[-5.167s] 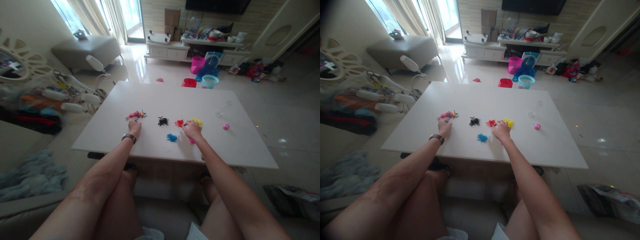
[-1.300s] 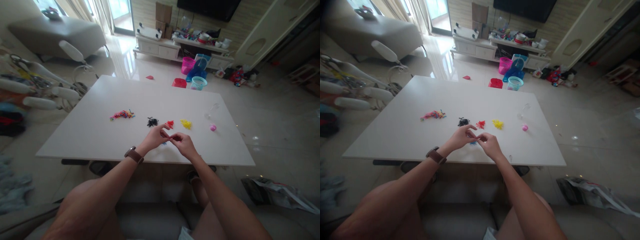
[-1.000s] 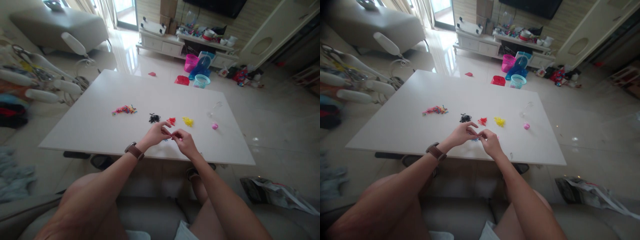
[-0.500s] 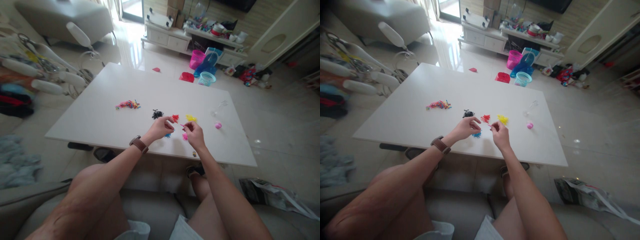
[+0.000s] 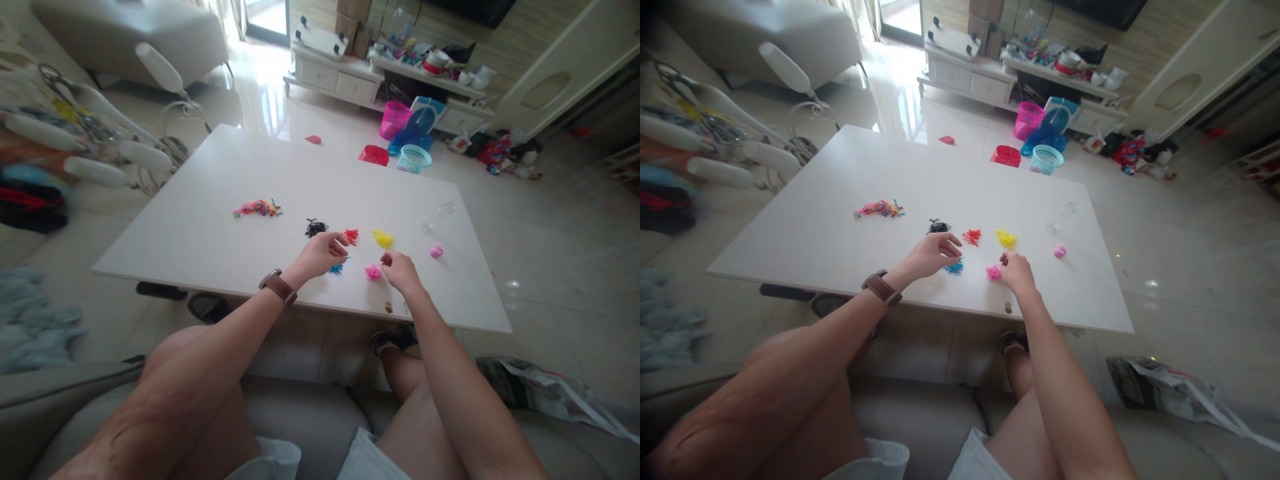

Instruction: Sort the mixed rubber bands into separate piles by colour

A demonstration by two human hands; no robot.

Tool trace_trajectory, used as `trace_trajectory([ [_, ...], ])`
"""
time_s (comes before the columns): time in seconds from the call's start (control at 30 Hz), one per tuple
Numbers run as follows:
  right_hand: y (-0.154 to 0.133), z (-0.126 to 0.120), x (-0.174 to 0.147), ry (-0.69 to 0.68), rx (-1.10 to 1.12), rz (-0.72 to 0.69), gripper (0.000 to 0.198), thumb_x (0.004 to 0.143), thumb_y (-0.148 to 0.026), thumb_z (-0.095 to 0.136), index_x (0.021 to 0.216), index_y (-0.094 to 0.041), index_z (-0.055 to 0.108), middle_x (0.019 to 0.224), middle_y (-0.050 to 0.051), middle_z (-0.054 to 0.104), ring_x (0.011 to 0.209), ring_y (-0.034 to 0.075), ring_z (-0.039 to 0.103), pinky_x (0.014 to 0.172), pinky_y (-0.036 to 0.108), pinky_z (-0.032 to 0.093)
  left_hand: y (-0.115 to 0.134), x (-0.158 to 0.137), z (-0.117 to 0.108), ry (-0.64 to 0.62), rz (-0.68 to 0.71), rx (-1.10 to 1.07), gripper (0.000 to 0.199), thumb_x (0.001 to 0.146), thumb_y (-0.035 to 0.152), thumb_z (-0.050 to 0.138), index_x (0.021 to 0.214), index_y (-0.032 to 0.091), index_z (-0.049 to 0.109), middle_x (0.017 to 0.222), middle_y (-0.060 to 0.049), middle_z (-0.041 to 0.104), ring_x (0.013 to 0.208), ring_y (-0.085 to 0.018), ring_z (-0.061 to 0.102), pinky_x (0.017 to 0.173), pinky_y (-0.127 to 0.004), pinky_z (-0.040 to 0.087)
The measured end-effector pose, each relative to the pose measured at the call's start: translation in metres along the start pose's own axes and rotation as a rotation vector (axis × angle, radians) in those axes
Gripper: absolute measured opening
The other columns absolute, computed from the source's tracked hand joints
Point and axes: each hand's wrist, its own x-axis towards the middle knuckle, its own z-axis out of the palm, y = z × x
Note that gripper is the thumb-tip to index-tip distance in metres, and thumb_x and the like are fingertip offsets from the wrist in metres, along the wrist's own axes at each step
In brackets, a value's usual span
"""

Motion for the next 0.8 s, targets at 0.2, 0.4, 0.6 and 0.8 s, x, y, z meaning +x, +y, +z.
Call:
trace_trajectory([
  [0.2,0.002,-0.002,0.004,-0.047,-0.064,0.029,0.022,0.076,-0.009,0.059,0.088,-0.019,0.073,0.085,0.008,0.076,0.079,0.021,0.068,0.073,0.030,0.048,0.002,-0.001,-0.003,0.004,0.005,0.004,0.028,0.067,0.003,0.073,0.091,0.015,0.066,0.080,-0.007,0.074,0.077,-0.018,0.072,0.069,-0.029,0.058],
  [0.4,-0.024,-0.010,-0.002,0.050,0.313,-0.087,0.013,0.081,-0.023,0.062,0.087,-0.018,0.073,0.082,0.006,0.075,0.073,0.019,0.067,0.075,0.032,0.052,-0.002,0.001,-0.003,-0.004,0.020,-0.004,0.029,0.067,0.003,0.074,0.091,0.015,0.066,0.079,-0.006,0.074,0.075,-0.018,0.072,0.066,-0.028,0.058],
  [0.6,-0.066,-0.009,-0.021,-0.131,0.816,-0.247,0.027,0.080,-0.040,0.074,0.098,-0.020,0.075,0.093,0.006,0.077,0.083,0.020,0.070,0.077,0.033,0.057,-0.005,0.002,0.002,-0.005,0.009,-0.007,0.028,0.069,0.003,0.073,0.093,0.016,0.066,0.077,-0.006,0.073,0.073,-0.019,0.072,0.066,-0.030,0.059],
  [0.8,-0.075,-0.003,-0.023,-0.129,0.867,-0.284,0.017,0.080,-0.033,0.076,0.089,-0.019,0.076,0.085,0.005,0.077,0.080,0.019,0.071,0.078,0.033,0.056,-0.003,0.001,0.003,-0.003,0.002,0.008,0.028,0.070,0.003,0.073,0.094,0.015,0.065,0.079,-0.008,0.073,0.075,-0.020,0.073,0.065,-0.030,0.059],
])
